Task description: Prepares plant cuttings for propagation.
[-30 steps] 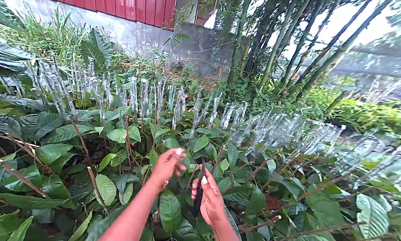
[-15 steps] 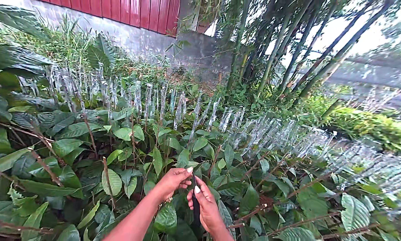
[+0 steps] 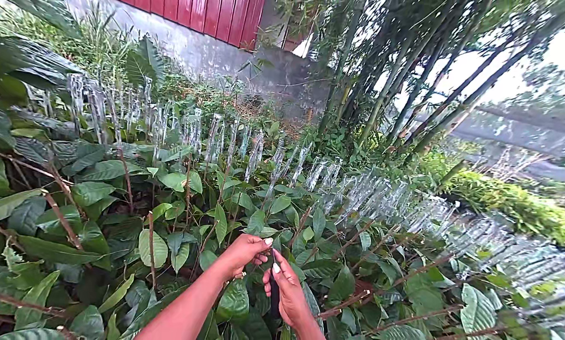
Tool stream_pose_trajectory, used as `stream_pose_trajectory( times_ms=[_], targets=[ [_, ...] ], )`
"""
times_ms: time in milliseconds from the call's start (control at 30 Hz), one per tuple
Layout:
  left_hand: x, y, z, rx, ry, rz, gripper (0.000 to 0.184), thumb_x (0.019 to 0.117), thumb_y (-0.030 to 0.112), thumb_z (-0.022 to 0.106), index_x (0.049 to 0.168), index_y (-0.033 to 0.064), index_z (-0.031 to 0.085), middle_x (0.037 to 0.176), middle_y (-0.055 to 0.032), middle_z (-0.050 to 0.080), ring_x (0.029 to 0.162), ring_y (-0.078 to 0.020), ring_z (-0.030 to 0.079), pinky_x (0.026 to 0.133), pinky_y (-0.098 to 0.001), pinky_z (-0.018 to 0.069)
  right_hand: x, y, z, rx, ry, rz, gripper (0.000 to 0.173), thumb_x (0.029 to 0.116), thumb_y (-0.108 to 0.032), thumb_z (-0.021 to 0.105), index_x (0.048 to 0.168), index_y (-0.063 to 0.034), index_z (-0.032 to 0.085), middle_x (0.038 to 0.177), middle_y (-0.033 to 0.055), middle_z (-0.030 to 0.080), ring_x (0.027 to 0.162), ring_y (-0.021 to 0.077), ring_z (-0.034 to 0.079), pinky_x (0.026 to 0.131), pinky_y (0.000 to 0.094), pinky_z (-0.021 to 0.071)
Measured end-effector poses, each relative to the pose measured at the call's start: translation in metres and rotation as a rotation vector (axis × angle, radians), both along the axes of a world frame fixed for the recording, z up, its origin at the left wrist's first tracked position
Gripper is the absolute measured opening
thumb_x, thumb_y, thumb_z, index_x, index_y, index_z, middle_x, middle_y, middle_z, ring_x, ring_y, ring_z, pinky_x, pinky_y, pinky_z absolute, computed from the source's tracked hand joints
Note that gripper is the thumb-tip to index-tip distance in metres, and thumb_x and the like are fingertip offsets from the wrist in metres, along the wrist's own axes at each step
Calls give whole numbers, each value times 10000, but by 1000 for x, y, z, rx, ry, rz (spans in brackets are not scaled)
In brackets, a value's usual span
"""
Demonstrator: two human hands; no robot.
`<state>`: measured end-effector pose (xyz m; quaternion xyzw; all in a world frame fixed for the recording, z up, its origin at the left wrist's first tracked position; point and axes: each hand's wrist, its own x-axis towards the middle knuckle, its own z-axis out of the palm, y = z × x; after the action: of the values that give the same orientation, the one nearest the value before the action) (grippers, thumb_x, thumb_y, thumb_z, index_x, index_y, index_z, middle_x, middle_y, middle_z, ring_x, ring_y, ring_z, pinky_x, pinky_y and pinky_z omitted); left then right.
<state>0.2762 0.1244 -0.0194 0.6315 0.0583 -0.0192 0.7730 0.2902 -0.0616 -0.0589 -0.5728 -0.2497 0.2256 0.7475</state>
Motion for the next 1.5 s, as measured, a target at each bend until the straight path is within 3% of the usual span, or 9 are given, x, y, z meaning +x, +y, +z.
stream_pose_trajectory(
  times_ms=[433,567,633,733,900,967,1033,1133,1500],
  targets=[
    [15,-2,-2,-17,51,52,154,1020,96,616,1129,-12,626,924,-94,684,731,-157,698,700,-300,609,21,-1,-11,-85,27,46,565,1069,-198,425,1606,-76,299,839,36,617,674,112,602,598,247,525],
    [24,4,0,-20,60,34,244,1057,218,578,1182,15,628,957,-75,697,761,-141,689,705,-284,586,24,2,-7,-43,22,3,561,1080,-191,402,1616,-76,282,822,46,614,657,116,594,588,246,521],
    [35,16,10,63,32,87,389,1098,368,456,1205,52,655,1050,-43,697,818,-123,652,720,-288,534,25,4,1,75,3,-29,581,1071,-196,400,1617,-60,252,833,47,618,674,115,607,623,250,541],
    [67,39,23,69,-39,208,539,1119,451,296,1305,72,631,1229,-53,653,962,-149,629,817,-337,510,36,14,12,212,6,-122,567,1079,-205,389,1604,-50,242,862,52,624,695,122,630,642,263,565],
    [137,46,17,-84,-19,180,550,1113,465,329,1546,133,403,1451,-116,543,1045,-236,670,818,-386,567,80,43,25,190,5,-216,508,1097,-170,339,1591,-59,291,866,56,614,680,124,617,606,260,552],
    [147,41,13,-72,14,124,542,1114,469,326,1493,106,460,1335,-141,611,1012,-258,686,833,-407,576,96,49,27,153,26,-200,492,1106,-171,337,1587,-72,310,856,63,618,668,130,617,595,268,549],
    [143,34,10,-28,21,92,506,1123,424,327,1311,28,579,1141,-119,670,933,-214,693,819,-372,582,108,50,24,92,54,-181,482,1112,-171,339,1585,-79,324,858,67,613,670,137,611,591,271,541],
    [128,31,7,-13,-7,63,435,1114,360,413,1135,-4,650,1006,-86,691,853,-172,699,786,-332,596,116,52,15,21,48,-128,485,1108,-168,350,1583,-72,331,863,67,617,679,136,603,599,267,527],
    [117,31,2,-40,-76,30,363,1079,322,528,1034,-4,683,956,-80,715,807,-161,710,781,-323,608,118,47,9,59,-18,-26,499,1077,-181,393,1550,-29,347,927,84,639,705,138,619,616,261,538]
  ],
)
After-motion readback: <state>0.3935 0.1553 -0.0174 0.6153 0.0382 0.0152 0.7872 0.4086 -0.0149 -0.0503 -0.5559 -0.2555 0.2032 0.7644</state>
